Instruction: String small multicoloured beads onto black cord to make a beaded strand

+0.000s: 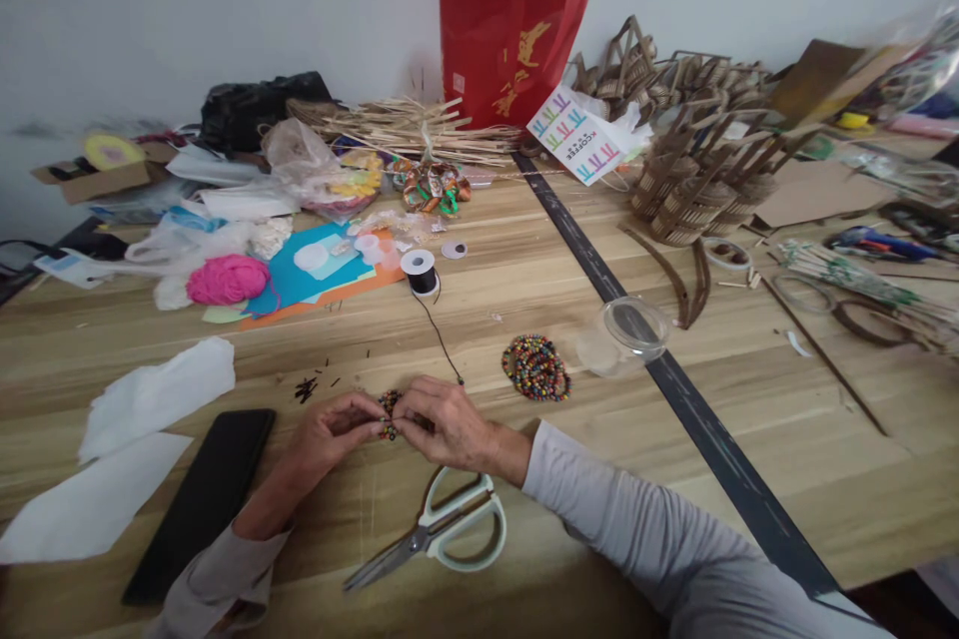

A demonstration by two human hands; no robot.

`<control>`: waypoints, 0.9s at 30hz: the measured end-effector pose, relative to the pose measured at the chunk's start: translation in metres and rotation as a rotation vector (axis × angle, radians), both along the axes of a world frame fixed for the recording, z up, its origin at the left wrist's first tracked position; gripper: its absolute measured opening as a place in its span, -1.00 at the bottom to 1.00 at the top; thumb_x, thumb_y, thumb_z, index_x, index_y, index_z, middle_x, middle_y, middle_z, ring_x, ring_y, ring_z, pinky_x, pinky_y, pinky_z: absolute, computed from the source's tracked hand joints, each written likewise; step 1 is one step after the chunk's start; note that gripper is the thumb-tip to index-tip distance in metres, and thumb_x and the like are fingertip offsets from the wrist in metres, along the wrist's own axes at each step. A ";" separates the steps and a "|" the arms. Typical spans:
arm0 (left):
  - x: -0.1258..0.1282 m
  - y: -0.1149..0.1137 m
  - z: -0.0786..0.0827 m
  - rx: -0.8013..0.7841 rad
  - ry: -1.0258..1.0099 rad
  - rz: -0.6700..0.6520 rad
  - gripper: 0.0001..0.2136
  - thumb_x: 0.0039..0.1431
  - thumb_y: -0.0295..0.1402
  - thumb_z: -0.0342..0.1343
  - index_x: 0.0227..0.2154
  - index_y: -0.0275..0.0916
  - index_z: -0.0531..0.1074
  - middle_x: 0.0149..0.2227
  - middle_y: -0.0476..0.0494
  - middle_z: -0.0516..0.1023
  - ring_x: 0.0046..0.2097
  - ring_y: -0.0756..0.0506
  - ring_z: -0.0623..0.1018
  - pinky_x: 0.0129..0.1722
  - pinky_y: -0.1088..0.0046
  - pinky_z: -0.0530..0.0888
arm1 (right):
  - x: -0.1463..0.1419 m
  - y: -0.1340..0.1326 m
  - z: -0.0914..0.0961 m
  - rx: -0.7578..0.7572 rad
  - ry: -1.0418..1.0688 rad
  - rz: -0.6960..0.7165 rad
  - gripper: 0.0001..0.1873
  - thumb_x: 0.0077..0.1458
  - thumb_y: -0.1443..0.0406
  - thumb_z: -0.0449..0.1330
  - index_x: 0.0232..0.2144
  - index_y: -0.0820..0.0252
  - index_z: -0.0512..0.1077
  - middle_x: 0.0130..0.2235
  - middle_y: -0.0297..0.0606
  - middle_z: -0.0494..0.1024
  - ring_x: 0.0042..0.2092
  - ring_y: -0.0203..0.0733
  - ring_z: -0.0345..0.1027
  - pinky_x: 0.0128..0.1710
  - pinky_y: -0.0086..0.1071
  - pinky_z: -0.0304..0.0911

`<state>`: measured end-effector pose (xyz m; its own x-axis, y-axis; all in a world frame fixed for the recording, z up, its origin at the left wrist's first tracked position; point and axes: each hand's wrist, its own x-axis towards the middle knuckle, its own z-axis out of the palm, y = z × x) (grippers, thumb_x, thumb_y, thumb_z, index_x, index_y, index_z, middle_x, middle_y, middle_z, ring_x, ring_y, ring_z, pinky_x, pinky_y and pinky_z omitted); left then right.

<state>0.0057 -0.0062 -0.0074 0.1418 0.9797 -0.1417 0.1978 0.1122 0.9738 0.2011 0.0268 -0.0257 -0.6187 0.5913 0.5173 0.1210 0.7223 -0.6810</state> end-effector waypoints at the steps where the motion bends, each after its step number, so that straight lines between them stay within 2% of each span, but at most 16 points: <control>1: 0.000 0.000 0.000 -0.003 0.000 0.001 -0.92 -0.13 -0.42 0.28 -0.52 -0.28 0.50 -0.50 -0.06 0.58 -0.41 -0.05 0.54 -0.38 0.48 0.48 | 0.000 0.000 0.000 -0.001 -0.001 -0.001 -0.83 0.23 0.35 0.02 -0.43 0.21 0.31 -0.43 -0.23 0.40 -0.33 -0.22 0.28 -0.33 -0.41 0.24; 27: 0.000 -0.001 -0.002 0.014 0.021 -0.006 -0.92 -0.12 -0.41 0.27 -0.50 -0.27 0.51 -0.50 -0.05 0.57 -0.42 -0.05 0.53 -0.40 0.48 0.48 | 0.000 0.000 -0.001 -0.007 -0.010 0.008 -0.85 0.22 0.36 0.04 -0.41 0.22 0.31 -0.42 -0.23 0.40 -0.33 -0.22 0.29 -0.33 -0.40 0.24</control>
